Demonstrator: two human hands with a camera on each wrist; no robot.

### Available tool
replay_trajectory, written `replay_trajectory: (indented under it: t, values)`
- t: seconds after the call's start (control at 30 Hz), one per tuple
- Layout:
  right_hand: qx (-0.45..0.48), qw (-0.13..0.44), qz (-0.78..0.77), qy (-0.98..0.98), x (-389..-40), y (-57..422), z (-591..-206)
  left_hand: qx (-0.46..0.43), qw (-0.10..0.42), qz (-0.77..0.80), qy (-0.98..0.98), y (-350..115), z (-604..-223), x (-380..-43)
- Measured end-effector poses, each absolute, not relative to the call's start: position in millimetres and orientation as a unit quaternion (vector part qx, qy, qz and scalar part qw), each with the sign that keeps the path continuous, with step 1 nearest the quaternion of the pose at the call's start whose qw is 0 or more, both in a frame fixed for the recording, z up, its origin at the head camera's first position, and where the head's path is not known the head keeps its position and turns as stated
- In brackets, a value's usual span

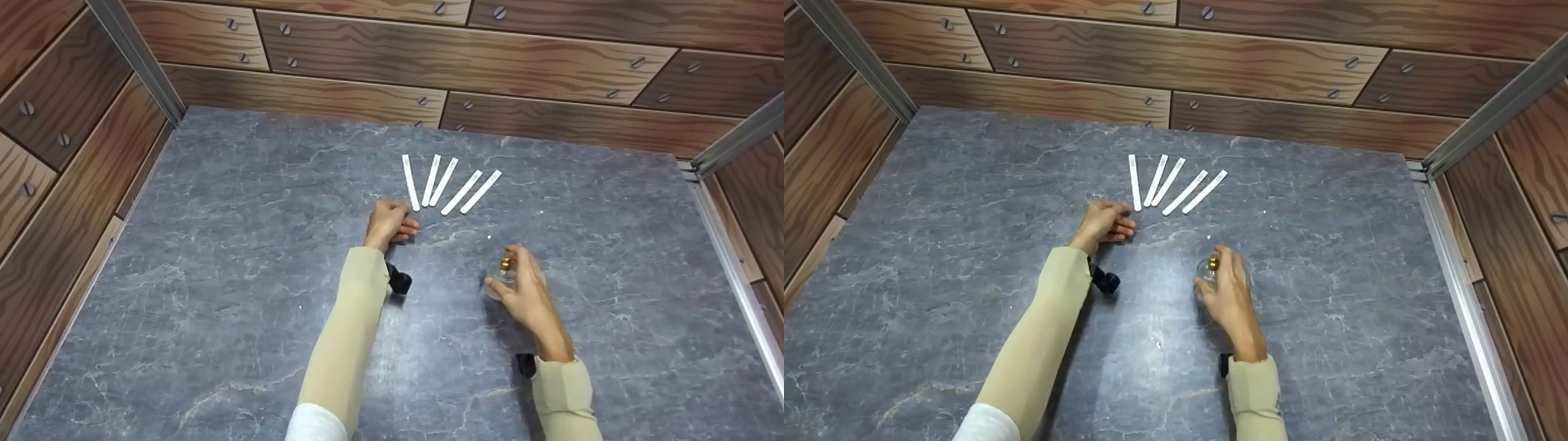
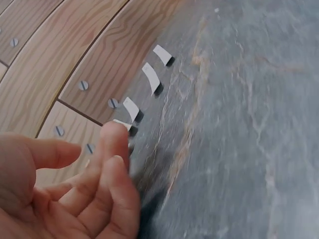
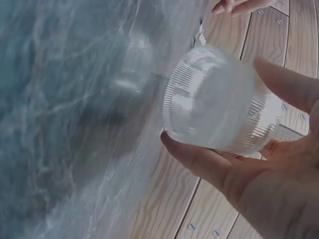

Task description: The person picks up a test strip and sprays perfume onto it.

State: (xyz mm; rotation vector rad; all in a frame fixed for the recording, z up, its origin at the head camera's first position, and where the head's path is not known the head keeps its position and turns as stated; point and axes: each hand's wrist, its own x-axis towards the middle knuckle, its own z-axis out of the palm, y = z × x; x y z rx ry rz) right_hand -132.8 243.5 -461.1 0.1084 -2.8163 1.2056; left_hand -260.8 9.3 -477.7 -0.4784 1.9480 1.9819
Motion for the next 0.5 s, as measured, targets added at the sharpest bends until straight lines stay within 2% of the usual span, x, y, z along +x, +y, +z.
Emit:
replay_trajectory:
  t: [0.2,0.33,0.43,0.5]
  values:
    - [0.052,0.030,0.366,-0.929,-140,244,-463,-0.112,0.174,0.651,0.730,6,-472,-248]
    - [0.069,0.031,0.356,-0.931,-140,243,-464,-0.052,0.157,0.602,0.781,-3,-461,-236]
    - [0.091,0.028,0.351,-0.931,-138,247,-465,0.024,0.103,0.543,0.833,-15,-455,-223]
    - [0.110,0.037,0.350,-0.929,-136,255,-465,0.084,0.025,0.486,0.870,-27,-454,-213]
